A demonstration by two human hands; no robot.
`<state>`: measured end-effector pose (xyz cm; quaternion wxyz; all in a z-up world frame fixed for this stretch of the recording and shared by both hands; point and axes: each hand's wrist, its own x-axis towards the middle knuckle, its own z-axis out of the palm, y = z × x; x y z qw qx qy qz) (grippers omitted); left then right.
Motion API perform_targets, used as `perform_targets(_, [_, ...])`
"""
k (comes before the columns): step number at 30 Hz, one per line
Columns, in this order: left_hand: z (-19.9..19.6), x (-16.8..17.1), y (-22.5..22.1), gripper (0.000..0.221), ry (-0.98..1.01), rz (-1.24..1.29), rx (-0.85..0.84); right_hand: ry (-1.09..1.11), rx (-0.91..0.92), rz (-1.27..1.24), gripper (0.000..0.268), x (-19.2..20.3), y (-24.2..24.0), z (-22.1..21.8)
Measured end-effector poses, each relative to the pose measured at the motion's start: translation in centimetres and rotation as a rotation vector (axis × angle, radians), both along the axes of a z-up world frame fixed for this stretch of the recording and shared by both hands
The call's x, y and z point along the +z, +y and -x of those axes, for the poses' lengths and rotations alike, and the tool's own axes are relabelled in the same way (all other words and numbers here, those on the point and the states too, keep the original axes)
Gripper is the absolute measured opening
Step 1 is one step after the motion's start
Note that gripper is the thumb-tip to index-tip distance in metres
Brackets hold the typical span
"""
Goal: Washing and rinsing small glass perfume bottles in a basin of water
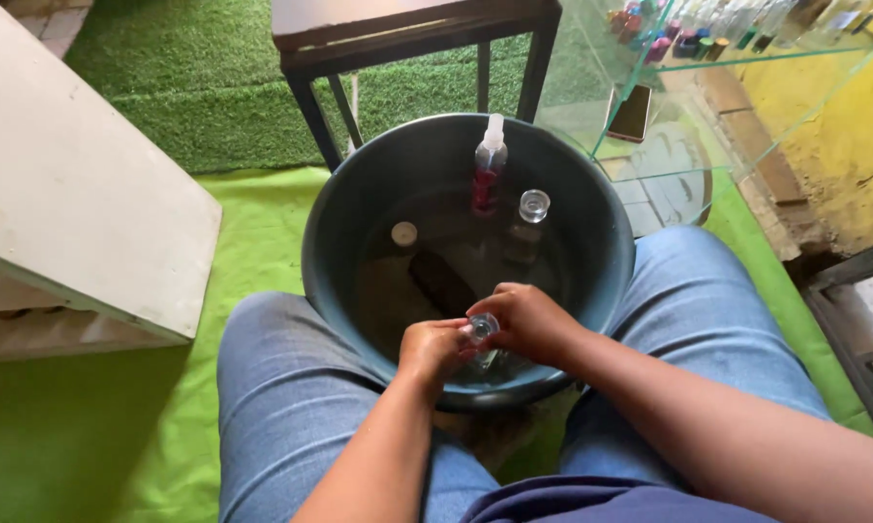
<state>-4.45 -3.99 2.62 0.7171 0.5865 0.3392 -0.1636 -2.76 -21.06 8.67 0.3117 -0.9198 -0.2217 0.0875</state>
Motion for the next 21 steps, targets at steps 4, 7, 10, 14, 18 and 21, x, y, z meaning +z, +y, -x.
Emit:
perform_targets(4, [0.2,-0.3,0.2,0.023,-0.035,-0.022,-0.065,0.033,-0.039,-0.071,0.051,-1.7,-0.6,-0.6])
perform_targets(7, [-0.3,-0.5,0.0,0.026,-0.018,-0.002,-0.114,0.177,-0.149,-0.055,0.053,-2.3,-0.8,-1.3])
perform_targets(10, [0.3,0.1,-0.1,0.029,-0.004,0.009,-0.131,0.353,-0.268,-0.040,0.056,-2.9,-0.6,-1.7])
perform_targets(14, [0.8,1.4,-0.3,0.034,-0.053,-0.068,-0.150,0.744,-0.397,-0.463,0.057,-3.2,-0.8,-2.1])
perform_targets(18, [0.3,0.5,-0.6,0.031,-0.078,-0.099,-0.131,0.864,-0.443,-0.620,0.056,-3.6,-0.8,-2.2])
perform_targets(21, [0.4,-0.6,-0.3,0.033,-0.083,-0.077,-0.108,0.881,-0.467,-0.638,0.053,-5.7,-0.7,-2.8])
